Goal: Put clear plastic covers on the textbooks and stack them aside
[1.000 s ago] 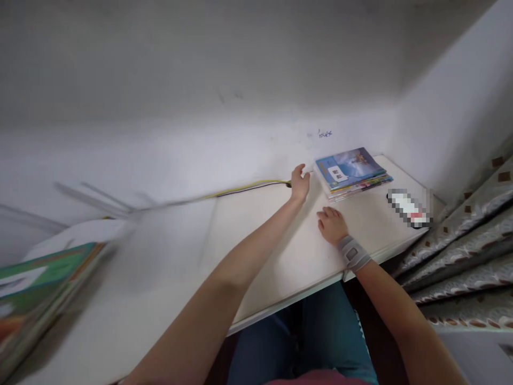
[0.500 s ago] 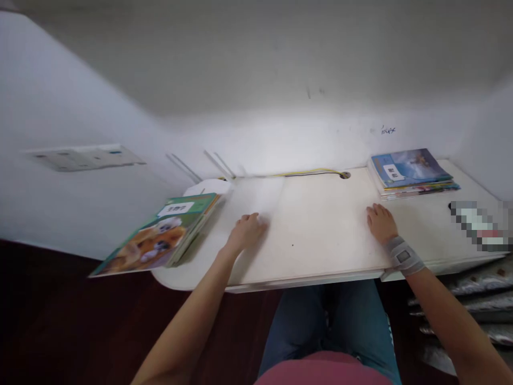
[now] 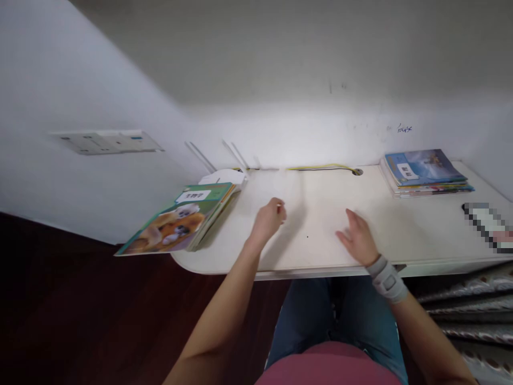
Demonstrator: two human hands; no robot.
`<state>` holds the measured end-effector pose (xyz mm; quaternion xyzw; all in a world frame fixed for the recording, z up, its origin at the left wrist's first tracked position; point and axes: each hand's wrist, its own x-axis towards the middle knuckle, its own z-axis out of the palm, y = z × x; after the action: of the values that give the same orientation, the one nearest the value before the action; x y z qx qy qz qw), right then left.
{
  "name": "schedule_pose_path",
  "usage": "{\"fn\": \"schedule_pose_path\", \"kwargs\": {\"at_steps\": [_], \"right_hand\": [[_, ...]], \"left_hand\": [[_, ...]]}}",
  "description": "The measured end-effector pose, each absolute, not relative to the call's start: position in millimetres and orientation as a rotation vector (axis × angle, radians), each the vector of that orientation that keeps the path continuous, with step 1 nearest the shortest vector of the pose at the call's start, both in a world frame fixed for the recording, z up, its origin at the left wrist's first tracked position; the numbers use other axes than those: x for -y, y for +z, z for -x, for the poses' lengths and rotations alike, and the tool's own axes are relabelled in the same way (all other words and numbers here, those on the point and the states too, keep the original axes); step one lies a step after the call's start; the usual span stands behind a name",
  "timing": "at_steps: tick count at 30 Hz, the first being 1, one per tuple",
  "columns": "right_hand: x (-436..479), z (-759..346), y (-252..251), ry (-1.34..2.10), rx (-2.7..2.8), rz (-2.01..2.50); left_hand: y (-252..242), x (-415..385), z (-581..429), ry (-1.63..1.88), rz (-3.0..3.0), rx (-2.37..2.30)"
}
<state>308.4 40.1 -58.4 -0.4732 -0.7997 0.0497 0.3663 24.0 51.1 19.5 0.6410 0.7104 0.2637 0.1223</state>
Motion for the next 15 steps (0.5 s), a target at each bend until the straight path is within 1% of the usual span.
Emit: {"fn": "schedule_pose_path", "kwargs": {"at_steps": [1,4,7,9,12,14,15], "right_hand": [[-29,-286,-56,0.205,2.006,1.195],[-12,-242,-48,0.303,1.825,1.185],[-15,-243,-38,0.166,1.708,1.202],[-22,-265,-30,-0.024,1.719,1.195],[-27,-308,-20,-0.302,1.788,1.215],[-24,-335,-16,-0.409,1.855,1.233],[-21,-346,-15,-0.437,1.896,1.236]], "left_hand": [[25,-46,-42,0.802,-1.889,-1.985],[47,-24,-88,1.139,-1.854,-1.439],[67,5,-101,1.440,-1.723,-1.196],[71,22,-88,1.614,-1.635,-1.214],[54,35,-48,1.769,-1.525,-1.514],[30,36,-20,1.668,-1.492,-1.765],[16,35,-9,1.545,-1.513,-1.875]]}}
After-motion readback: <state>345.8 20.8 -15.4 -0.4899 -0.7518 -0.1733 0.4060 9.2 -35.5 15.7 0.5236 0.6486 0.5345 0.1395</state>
